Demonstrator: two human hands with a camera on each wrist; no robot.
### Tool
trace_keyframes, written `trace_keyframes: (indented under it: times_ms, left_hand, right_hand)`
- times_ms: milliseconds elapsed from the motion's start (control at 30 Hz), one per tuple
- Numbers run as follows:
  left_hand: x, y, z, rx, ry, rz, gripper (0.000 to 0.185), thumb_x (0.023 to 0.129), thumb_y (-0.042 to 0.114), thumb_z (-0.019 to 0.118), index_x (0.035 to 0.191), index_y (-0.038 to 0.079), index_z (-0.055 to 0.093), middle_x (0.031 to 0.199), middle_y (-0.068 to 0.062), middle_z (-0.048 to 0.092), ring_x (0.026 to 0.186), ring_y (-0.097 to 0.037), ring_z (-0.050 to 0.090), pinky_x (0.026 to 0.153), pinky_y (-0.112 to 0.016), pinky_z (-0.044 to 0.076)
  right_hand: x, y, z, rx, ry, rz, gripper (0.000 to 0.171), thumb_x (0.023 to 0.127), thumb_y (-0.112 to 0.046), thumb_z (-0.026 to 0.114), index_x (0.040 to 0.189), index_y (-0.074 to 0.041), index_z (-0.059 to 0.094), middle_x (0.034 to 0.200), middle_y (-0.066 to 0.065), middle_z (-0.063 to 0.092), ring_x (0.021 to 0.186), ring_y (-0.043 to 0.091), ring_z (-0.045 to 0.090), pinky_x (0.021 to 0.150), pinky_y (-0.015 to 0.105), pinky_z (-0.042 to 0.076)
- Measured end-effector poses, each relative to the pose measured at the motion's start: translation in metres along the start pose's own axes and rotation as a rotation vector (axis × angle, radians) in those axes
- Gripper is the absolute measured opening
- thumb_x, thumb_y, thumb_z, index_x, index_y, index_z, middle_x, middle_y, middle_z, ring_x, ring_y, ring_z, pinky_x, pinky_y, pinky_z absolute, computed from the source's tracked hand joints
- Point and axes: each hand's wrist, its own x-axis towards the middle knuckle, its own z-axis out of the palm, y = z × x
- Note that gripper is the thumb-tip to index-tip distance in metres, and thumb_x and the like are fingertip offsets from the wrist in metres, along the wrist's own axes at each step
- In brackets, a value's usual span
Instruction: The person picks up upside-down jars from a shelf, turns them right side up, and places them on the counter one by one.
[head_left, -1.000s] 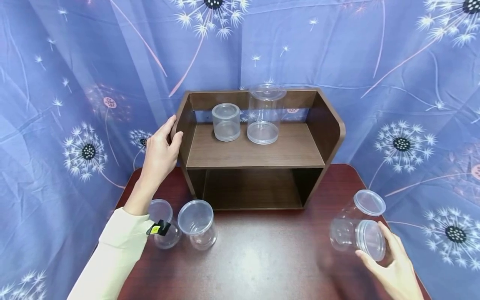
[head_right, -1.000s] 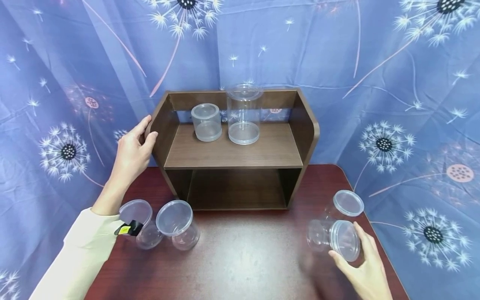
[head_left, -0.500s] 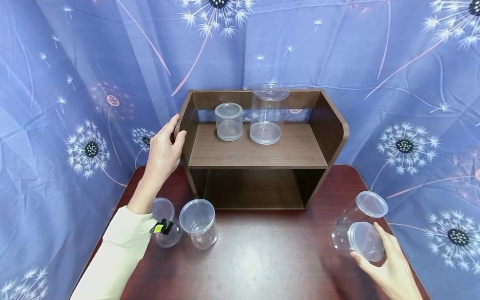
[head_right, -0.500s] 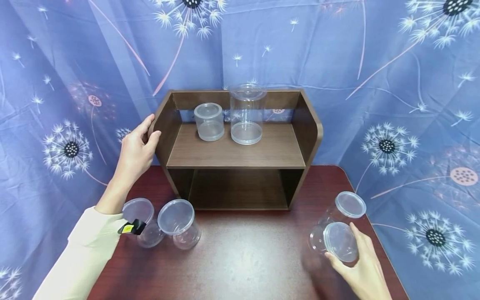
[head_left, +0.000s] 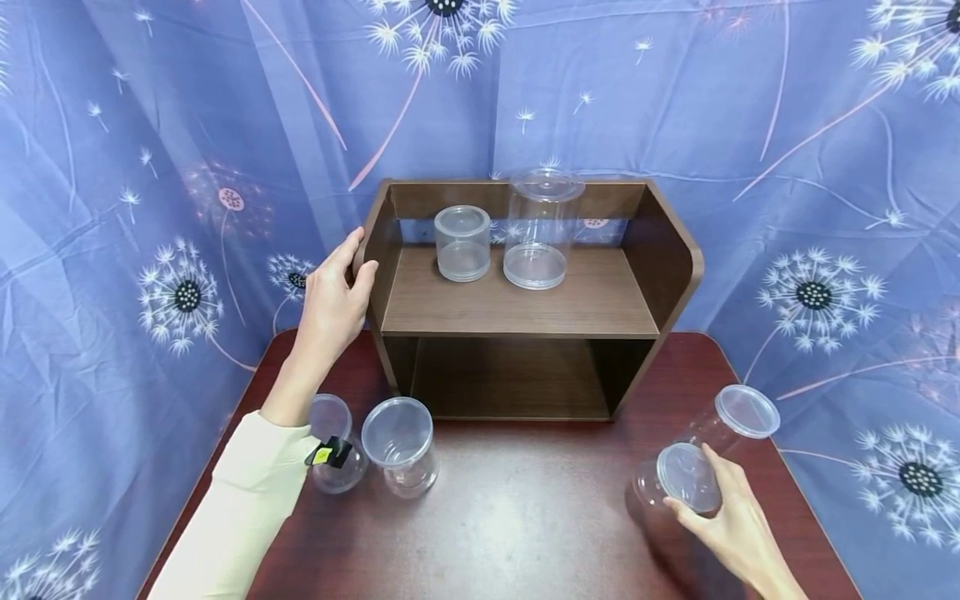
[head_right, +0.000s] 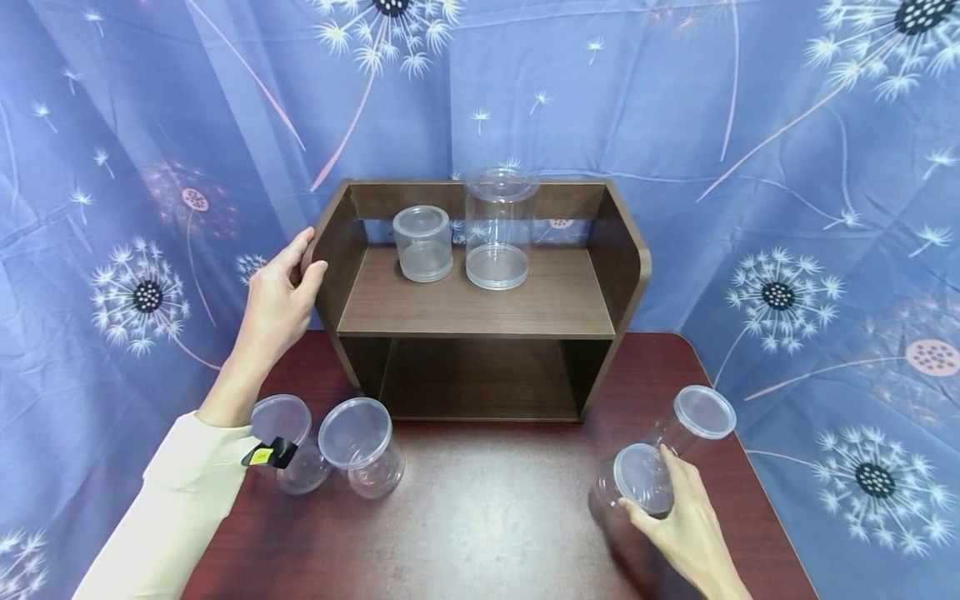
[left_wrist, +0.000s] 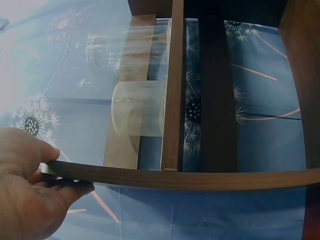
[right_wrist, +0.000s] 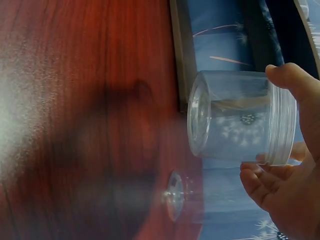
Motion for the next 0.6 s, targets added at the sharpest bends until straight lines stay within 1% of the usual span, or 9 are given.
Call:
trace_keyframes:
  times_ms: [133,233,367,433,600]
  left_hand:
    - [0.000,0.001,0.000,0.000,0.000,-0.002,0.049,0.104,0.010,0.059,0.151,0.002,0.051,0.151,-0.017,0.053,0.139,-0.034,0.050,0.114,-0.049,0.039]
    - [-0.001,0.001,0.000,-0.002,-0.005,-0.009,0.049,0.104,0.011,0.059,0.152,0.003,0.051,0.151,-0.017,0.053,0.138,-0.035,0.051,0.113,-0.050,0.040]
    - [-0.001,0.002,0.000,-0.005,-0.009,-0.020,0.049,0.104,0.011,0.059,0.152,0.004,0.051,0.152,-0.016,0.053,0.138,-0.034,0.051,0.113,-0.051,0.040]
    - [-0.001,0.002,0.000,-0.007,-0.011,-0.022,0.049,0.104,0.012,0.059,0.152,0.004,0.050,0.152,-0.016,0.052,0.138,-0.034,0.051,0.112,-0.051,0.040]
    - [-0.001,0.001,0.000,-0.008,-0.007,-0.027,0.049,0.104,0.012,0.059,0.152,0.004,0.051,0.152,-0.015,0.052,0.139,-0.033,0.051,0.113,-0.050,0.040]
  right_hand:
    - [0.001,0.004,0.008,0.013,0.002,-0.035,0.099,0.062,-0.011,0.096,0.145,0.011,0.046,0.126,0.031,0.055,0.109,0.037,0.051,0.089,0.005,0.024]
    - [0.001,0.005,0.013,-0.005,-0.002,-0.036,0.099,0.061,-0.014,0.096,0.144,0.011,0.048,0.127,0.030,0.056,0.110,0.039,0.052,0.090,0.008,0.026]
    - [0.002,0.005,0.018,-0.047,-0.012,-0.011,0.098,0.062,-0.018,0.097,0.143,0.009,0.050,0.124,0.027,0.057,0.109,0.038,0.053,0.085,0.024,0.035]
    - [0.003,0.005,0.019,-0.066,-0.014,-0.004,0.097,0.062,-0.020,0.097,0.142,0.009,0.050,0.123,0.027,0.057,0.109,0.039,0.054,0.083,0.032,0.037]
    - [0.005,0.004,0.025,-0.086,-0.018,0.000,0.097,0.062,-0.022,0.096,0.142,0.009,0.051,0.124,0.029,0.057,0.111,0.043,0.054,0.082,0.046,0.039]
